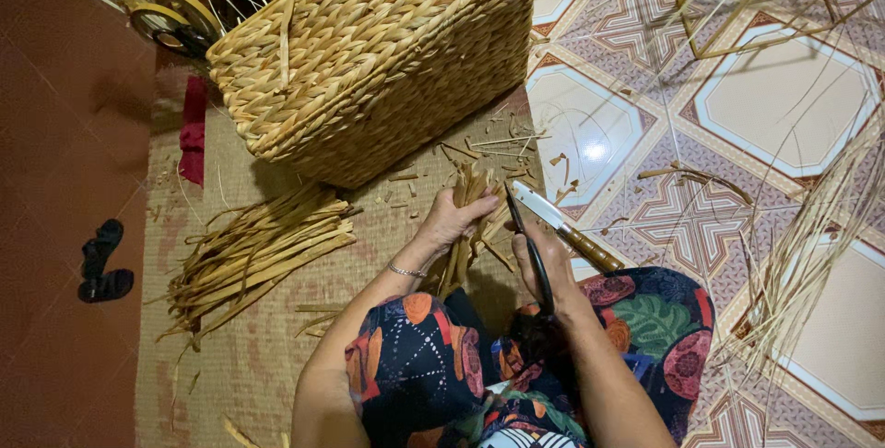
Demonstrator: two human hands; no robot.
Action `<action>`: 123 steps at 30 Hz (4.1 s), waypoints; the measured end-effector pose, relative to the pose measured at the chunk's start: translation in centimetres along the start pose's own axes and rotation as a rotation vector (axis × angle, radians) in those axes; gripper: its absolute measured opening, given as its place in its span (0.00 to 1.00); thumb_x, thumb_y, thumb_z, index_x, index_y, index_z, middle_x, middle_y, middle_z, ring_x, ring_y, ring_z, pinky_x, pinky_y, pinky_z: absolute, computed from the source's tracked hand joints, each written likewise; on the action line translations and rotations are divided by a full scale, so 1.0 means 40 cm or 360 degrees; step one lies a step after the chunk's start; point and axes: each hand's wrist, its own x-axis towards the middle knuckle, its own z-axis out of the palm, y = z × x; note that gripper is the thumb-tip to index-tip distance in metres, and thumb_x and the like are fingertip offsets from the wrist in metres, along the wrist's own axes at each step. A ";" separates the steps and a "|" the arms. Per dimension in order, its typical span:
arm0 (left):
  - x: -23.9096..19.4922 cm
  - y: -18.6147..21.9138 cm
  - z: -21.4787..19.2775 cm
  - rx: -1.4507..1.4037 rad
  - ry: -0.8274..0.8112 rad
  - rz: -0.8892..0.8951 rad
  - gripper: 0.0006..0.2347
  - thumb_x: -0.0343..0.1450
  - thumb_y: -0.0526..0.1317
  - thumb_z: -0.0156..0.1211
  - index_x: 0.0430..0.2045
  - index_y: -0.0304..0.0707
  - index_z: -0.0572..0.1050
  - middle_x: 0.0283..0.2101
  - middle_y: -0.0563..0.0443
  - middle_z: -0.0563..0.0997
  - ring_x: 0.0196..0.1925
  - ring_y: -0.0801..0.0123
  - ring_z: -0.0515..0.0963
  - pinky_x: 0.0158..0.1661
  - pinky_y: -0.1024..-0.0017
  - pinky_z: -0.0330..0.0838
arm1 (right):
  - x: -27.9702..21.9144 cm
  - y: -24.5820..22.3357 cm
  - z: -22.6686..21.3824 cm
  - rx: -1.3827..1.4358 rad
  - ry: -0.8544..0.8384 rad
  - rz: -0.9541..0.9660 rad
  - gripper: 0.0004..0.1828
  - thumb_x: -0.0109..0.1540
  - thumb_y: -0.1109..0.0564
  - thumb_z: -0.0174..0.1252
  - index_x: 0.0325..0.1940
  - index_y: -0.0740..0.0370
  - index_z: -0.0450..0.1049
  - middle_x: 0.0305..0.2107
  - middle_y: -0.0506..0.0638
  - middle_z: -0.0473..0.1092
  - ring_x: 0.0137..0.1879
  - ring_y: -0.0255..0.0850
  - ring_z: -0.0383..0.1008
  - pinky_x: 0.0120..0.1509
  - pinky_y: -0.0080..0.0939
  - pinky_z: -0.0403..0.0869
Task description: The person sits on a mat and uses shears to cut long dried plant strips into shorter pieces. They gather the cut pieces into a bundle and continue trimming the ends to even them out.
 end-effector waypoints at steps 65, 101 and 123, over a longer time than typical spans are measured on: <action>0.262 -0.371 -0.107 0.1010 0.0198 -0.0417 0.16 0.70 0.50 0.67 0.48 0.45 0.77 0.34 0.54 0.79 0.30 0.73 0.79 0.32 0.73 0.77 | 0.044 0.189 -0.024 0.0647 0.0229 0.0995 0.33 0.71 0.36 0.40 0.55 0.70 0.72 0.20 0.49 0.67 0.23 0.36 0.66 0.26 0.38 0.66; 0.012 -0.038 -0.016 -0.0129 0.0053 -0.0204 0.09 0.68 0.40 0.70 0.22 0.35 0.77 0.18 0.60 0.72 0.16 0.82 0.65 0.18 0.80 0.59 | 0.007 0.031 0.081 -0.0202 -0.0186 0.0467 0.22 0.71 0.42 0.42 0.55 0.58 0.71 0.25 0.63 0.73 0.33 0.58 0.77 0.39 0.55 0.72; 0.018 -0.064 -0.029 -0.0177 0.0018 -0.0174 0.08 0.67 0.39 0.69 0.25 0.33 0.78 0.19 0.60 0.75 0.16 0.83 0.68 0.18 0.81 0.62 | -0.001 0.058 0.109 -0.0127 -0.0120 0.0479 0.20 0.71 0.45 0.43 0.51 0.61 0.72 0.23 0.65 0.72 0.33 0.62 0.76 0.36 0.57 0.70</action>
